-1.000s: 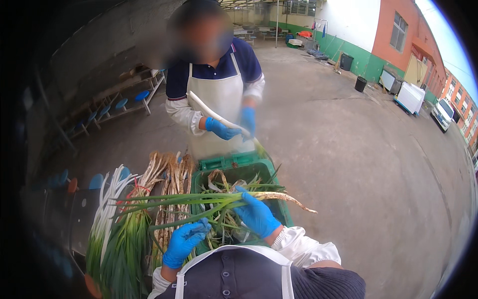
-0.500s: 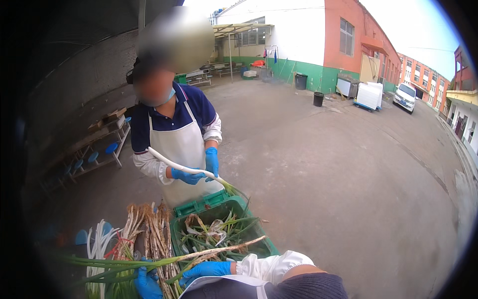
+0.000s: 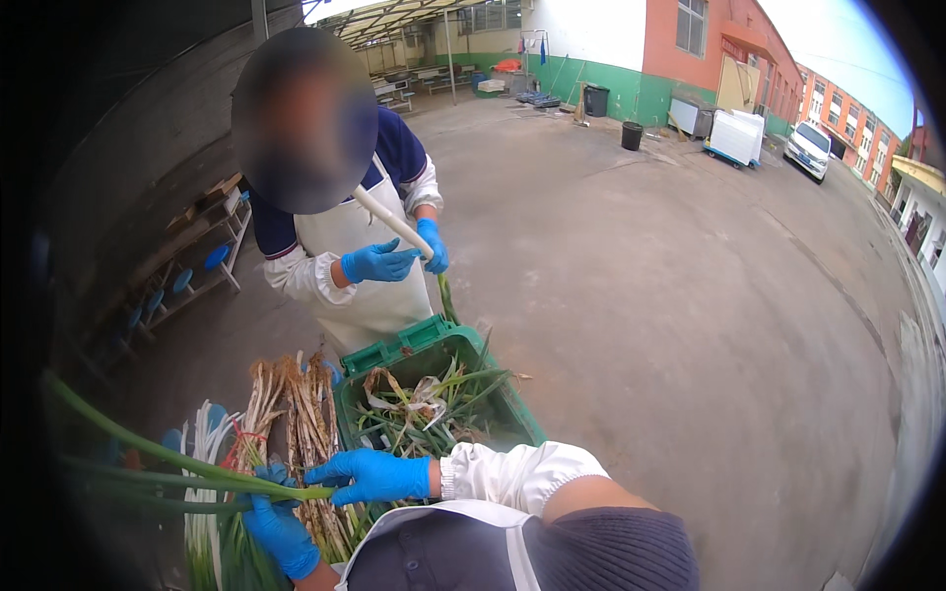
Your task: The person trims green onions by hand, removing roots and outer layers. The cleaned onions are placed on a metal table while the trimmings are discarded into a green bin.
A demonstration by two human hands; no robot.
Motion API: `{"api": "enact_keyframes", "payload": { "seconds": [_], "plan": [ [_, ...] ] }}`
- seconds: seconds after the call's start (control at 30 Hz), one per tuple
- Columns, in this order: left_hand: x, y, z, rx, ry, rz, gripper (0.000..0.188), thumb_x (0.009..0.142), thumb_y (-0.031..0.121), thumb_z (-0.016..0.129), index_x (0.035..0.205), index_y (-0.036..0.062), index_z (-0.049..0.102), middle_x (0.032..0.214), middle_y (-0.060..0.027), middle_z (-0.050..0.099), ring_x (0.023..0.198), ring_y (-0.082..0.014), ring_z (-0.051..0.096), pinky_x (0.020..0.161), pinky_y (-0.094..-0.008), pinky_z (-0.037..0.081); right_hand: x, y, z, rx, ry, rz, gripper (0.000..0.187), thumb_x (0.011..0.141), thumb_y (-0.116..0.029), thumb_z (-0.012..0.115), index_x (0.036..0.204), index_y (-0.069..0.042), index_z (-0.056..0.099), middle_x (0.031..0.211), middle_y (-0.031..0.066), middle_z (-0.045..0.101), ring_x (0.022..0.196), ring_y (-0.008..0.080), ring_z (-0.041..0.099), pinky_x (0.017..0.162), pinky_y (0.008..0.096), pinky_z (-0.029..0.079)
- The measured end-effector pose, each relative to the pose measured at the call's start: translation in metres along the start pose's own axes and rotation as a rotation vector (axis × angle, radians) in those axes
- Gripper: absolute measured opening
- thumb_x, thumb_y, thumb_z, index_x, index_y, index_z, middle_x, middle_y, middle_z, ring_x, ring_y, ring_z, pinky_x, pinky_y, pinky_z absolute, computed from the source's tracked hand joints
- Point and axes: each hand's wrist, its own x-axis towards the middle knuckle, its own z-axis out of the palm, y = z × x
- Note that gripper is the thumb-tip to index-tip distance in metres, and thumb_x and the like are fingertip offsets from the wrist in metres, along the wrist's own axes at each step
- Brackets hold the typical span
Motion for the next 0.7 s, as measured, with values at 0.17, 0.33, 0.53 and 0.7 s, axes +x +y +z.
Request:
{"api": "enact_keyframes", "payload": {
  "seconds": [0.17, 0.33, 0.53, 0.7],
  "plan": [
    [-0.013, -0.008, 0.030, -0.078, -0.141, 0.010, 0.041, 0.090, 0.018, 0.057, 0.124, -0.0018, 0.048, 0.112, -0.0148, 0.061, 0.095, -0.0249, 0.064, 0.068, -0.0306, 0.055, -0.018, 0.002, -0.001, -0.126, 0.086, 0.047, 0.031, 0.085, -0.017, 0.065, 0.114, -0.006, 0.064, 0.093, 0.0135, 0.065, 0.081, 0.0228, 0.064, 0.074, 0.0344, 0.050],
    [-0.024, -0.023, 0.022, 0.084, -0.432, -0.165, 0.027, 0.087, 0.002, 0.061, 0.112, -0.0051, 0.059, 0.111, -0.0152, 0.063, 0.098, -0.0220, 0.062, 0.089, -0.0351, 0.050, -0.027, -0.003, 0.003, -0.018, 0.102, 0.142, 0.019, 0.086, -0.013, 0.066, 0.101, -0.003, 0.067, 0.089, 0.0098, 0.065, 0.077, 0.0164, 0.061, 0.071, 0.0306, 0.050],
    [-0.018, -0.008, 0.016, 0.105, -0.395, -0.224, 0.027, 0.090, 0.008, 0.059, 0.113, -0.0061, 0.060, 0.113, -0.0158, 0.063, 0.104, -0.0224, 0.059, 0.095, -0.0344, 0.045, -0.031, 0.008, 0.001, 0.281, 0.216, 0.117, 0.022, 0.089, -0.013, 0.063, 0.107, 0.000, 0.063, 0.095, 0.0094, 0.065, 0.078, 0.0124, 0.060, 0.069, 0.0288, 0.049],
    [-0.016, -0.022, 0.016, 0.170, -0.594, -0.082, 0.039, 0.096, 0.017, 0.053, 0.127, -0.0060, 0.051, 0.131, -0.0167, 0.052, 0.120, -0.0248, 0.049, 0.104, -0.0355, 0.037, -0.022, -0.016, 0.002, 0.000, 0.151, 0.142, 0.022, 0.084, -0.013, 0.068, 0.103, -0.001, 0.066, 0.090, 0.0084, 0.059, 0.088, 0.0186, 0.060, 0.077, 0.0319, 0.049]
  ]
}}
